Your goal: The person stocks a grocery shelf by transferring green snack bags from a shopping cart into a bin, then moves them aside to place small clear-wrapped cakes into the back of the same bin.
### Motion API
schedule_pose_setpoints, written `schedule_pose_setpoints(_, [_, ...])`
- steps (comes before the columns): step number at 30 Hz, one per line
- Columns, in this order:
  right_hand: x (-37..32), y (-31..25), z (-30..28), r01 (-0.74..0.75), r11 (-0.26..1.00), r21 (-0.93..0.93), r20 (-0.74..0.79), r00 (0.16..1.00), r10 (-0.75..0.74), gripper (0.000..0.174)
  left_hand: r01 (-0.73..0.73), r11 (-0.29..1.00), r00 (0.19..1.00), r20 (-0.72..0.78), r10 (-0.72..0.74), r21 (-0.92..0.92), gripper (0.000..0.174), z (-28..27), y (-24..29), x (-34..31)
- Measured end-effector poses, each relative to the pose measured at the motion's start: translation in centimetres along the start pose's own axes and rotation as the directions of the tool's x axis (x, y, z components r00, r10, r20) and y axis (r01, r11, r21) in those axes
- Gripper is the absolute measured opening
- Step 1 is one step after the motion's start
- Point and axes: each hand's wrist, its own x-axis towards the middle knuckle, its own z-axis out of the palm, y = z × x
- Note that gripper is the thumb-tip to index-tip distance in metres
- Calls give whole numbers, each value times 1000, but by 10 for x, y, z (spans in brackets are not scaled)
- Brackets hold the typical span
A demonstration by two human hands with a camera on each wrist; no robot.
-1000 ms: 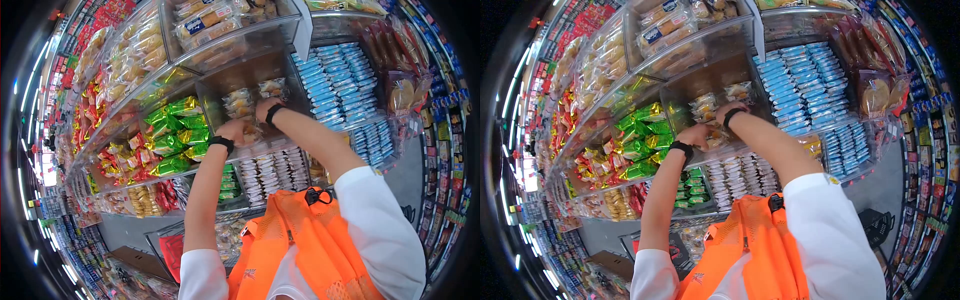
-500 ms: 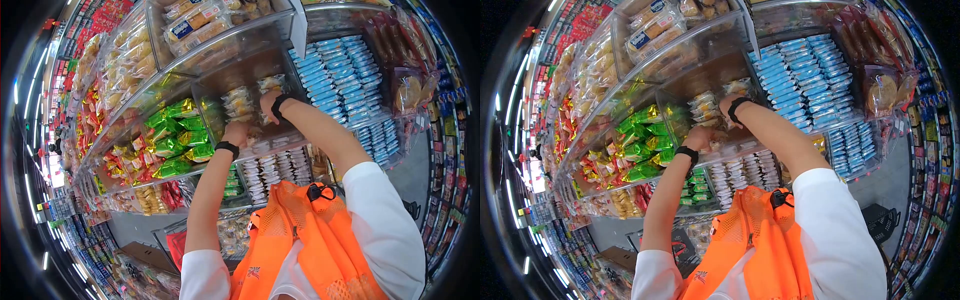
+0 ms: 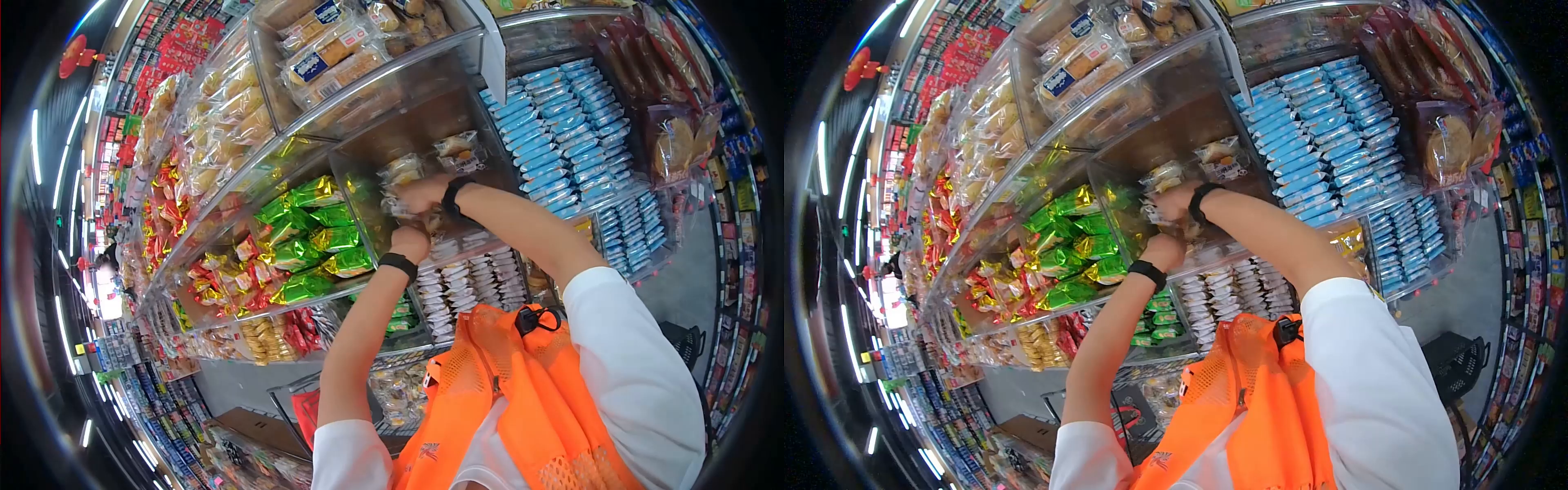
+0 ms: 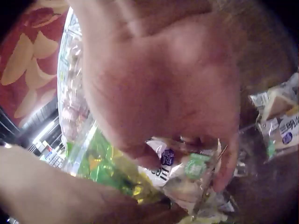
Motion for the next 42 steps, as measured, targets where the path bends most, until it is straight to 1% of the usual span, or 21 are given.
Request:
schedule_pose_setpoints(3, [0,0,4,148,976,-159,-39,987,-156,46,-119,989,989,98,110,91,46,-18,2,-4])
schedule_pose_setpoints(4, [-1,-3,6,123,975,-184,-63,989,-136,36,-127,988,979,171,110,92,57,-21,0,0])
schedule_pose_setpoints(7, [5,-18,13,114,948,-297,-114,981,-154,26,-156,987,987,46,155,30,72,-12,-12,-3])
schedule_pose_setpoints(10, [10,-32,13,221,787,-577,-19,959,-283,23,-163,987,957,242,159,-6,81,-17,-24,3])
schedule_pose_setpoints(13, [22,-36,19,214,757,-617,-17,958,-285,22,-66,993,937,337,95,-95,82,-55,-19,-23])
schedule_pose_setpoints(16, [34,-27,26,263,721,-641,-41,926,-374,21,-48,986,908,404,109,-158,86,-77,-13,-33])
schedule_pose_setpoints(19, [44,-12,26,288,678,-676,-54,899,-435,23,-115,979,927,335,167,-169,82,-63,-23,-28])
schedule_pose_setpoints(20, [41,-9,28,324,693,-644,-93,866,-491,31,-85,979,931,336,145,-186,82,-63,-26,-29])
schedule_pose_setpoints(23, [42,-10,24,265,809,-525,-28,944,-328,36,-34,978,933,345,105,-205,83,-65,-27,-29])
schedule_pose_setpoints(26, [45,-11,28,228,825,-517,-71,949,-307,32,-52,986,932,346,104,-157,82,-67,-26,-26])
schedule_pose_setpoints(28, [62,-2,50,232,807,-544,-156,916,-368,30,-86,991,935,334,116,-104,80,-56,-28,-21])
schedule_pose_setpoints(29, [66,2,59,230,799,-555,-196,898,-395,29,-163,982,950,255,182,-95,78,-38,-35,-11])
schedule_pose_setpoints(31, [39,-4,34,270,805,-529,-93,924,-371,28,-314,947,944,85,319,-66,75,2,-50,12])
schedule_pose_setpoints(32, [29,-6,20,287,806,-518,-42,932,-359,28,-275,960,946,163,280,-54,72,-9,-44,9])
schedule_pose_setpoints(34, [33,7,-2,278,919,-279,-35,953,-300,31,-199,980,925,325,196,-25,68,-33,-32,-1])
schedule_pose_setpoints(35, [36,15,-11,266,953,-148,-21,962,-271,33,-190,981,929,318,188,-24,67,-43,-26,-8])
schedule_pose_setpoints(36, [27,17,-29,177,975,-134,26,984,-175,32,-179,984,934,310,178,-26,67,-54,-20,-15])
schedule_pose_setpoints(37, [9,14,-59,86,988,-127,73,994,-77,30,-166,986,939,301,167,-28,66,-59,-18,-17])
schedule_pose_setpoints(38, [-5,10,-79,-6,992,-126,118,993,21,28,-229,973,951,207,228,-21,63,-56,-20,-14])
schedule_pose_setpoints(41, [-42,10,-83,-27,892,-451,115,989,88,25,-140,982,990,-23,138,-127,61,-82,-15,-20])
schedule_pose_setpoints(42, [-37,20,-73,-52,881,-471,144,980,135,26,-155,984,987,-51,151,-83,50,-86,-18,-13])
